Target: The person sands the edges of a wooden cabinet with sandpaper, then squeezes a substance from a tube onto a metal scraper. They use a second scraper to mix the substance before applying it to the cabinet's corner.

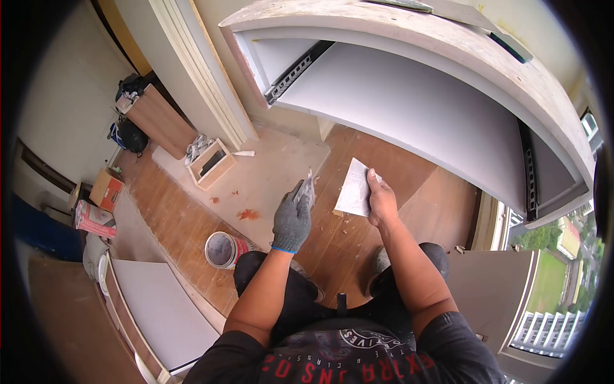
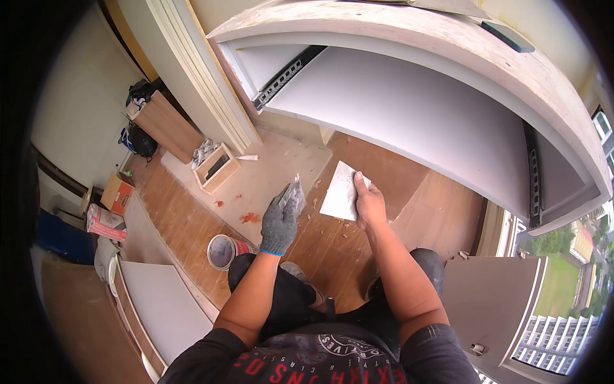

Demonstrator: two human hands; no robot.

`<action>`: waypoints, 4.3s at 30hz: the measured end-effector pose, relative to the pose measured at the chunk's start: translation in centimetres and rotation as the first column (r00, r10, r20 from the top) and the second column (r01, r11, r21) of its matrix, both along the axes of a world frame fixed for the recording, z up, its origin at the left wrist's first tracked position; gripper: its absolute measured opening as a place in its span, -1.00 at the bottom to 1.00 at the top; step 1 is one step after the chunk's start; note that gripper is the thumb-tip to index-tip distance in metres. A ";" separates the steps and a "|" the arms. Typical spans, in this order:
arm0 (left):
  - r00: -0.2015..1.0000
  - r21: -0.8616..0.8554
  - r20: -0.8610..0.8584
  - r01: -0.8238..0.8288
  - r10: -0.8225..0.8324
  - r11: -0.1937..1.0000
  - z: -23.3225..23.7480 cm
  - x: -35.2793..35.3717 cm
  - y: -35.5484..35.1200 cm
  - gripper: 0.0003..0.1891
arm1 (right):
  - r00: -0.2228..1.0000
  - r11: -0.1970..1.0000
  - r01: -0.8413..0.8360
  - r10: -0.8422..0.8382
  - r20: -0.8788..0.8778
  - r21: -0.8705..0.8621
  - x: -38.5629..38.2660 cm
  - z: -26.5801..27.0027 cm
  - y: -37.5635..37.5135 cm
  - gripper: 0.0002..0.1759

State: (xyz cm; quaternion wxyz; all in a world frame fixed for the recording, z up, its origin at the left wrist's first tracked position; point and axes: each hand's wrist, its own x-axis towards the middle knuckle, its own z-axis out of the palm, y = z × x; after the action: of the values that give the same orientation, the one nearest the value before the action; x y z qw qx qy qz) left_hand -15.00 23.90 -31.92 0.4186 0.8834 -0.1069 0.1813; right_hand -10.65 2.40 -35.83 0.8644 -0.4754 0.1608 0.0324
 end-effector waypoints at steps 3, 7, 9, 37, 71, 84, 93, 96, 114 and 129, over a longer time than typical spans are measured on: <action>0.975 0.143 0.172 0.115 -0.139 0.983 -0.2 -1.8 -1.6 -0.61 | 0.961 0.980 -0.069 0.116 -0.252 0.189 -0.8 0.3 -0.5 -0.30; 0.819 0.391 0.333 0.332 -0.468 0.859 -0.4 -3.5 -4.4 -0.52 | 0.875 0.883 -0.149 0.328 -0.357 0.446 -1.8 -0.7 3.1 -0.26; 0.924 0.325 0.202 0.248 -0.324 0.912 -1.7 -1.3 -4.1 -0.50 | 0.751 0.846 -0.307 0.496 -0.435 0.436 -2.6 0.0 3.2 -0.22; 0.984 0.094 0.125 0.116 -0.127 0.989 -0.4 -0.3 -0.6 -0.67 | 0.984 0.949 -0.109 0.145 -0.105 0.295 -0.4 -0.1 0.2 -0.54; 0.575 0.567 -0.578 -0.227 0.579 0.792 -23.8 -4.3 40.0 -0.64 | 0.919 0.884 -0.346 0.251 -0.305 -0.315 -1.5 -5.4 0.2 -0.60; 0.416 0.541 -0.707 -0.203 0.572 0.816 -35.1 -1.7 41.1 -0.62 | 0.857 0.804 -0.459 0.288 -0.428 -0.378 -0.3 -8.0 4.0 -0.62; 0.482 0.565 -0.761 0.164 0.434 0.809 -32.1 0.0 39.8 -0.62 | 0.847 0.782 -0.483 0.303 -0.436 -0.394 -0.5 -7.9 5.8 -0.58; 0.492 0.547 -0.763 0.149 0.418 0.824 -32.4 -0.8 39.5 -0.62 | 0.818 0.698 -0.561 0.384 -0.428 -0.446 -0.2 -7.1 7.4 -0.60; 0.520 0.500 -0.741 0.006 0.425 0.866 -33.6 -2.8 38.4 -0.63 | -0.233 -0.528 0.170 0.799 -0.555 -0.832 -1.6 -15.6 37.4 -0.75; 0.509 0.418 -0.634 -0.407 0.582 0.812 -24.9 -4.6 36.0 -0.66 | 0.286 -0.169 -0.245 0.928 -0.237 -0.955 1.0 -14.4 30.3 -0.71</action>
State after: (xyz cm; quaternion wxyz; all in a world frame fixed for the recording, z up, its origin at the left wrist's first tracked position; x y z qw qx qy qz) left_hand -19.59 59.91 -56.83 0.2566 0.9106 0.3107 -0.0919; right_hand -9.64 32.67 -50.19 0.2554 -0.8514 -0.3968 0.2291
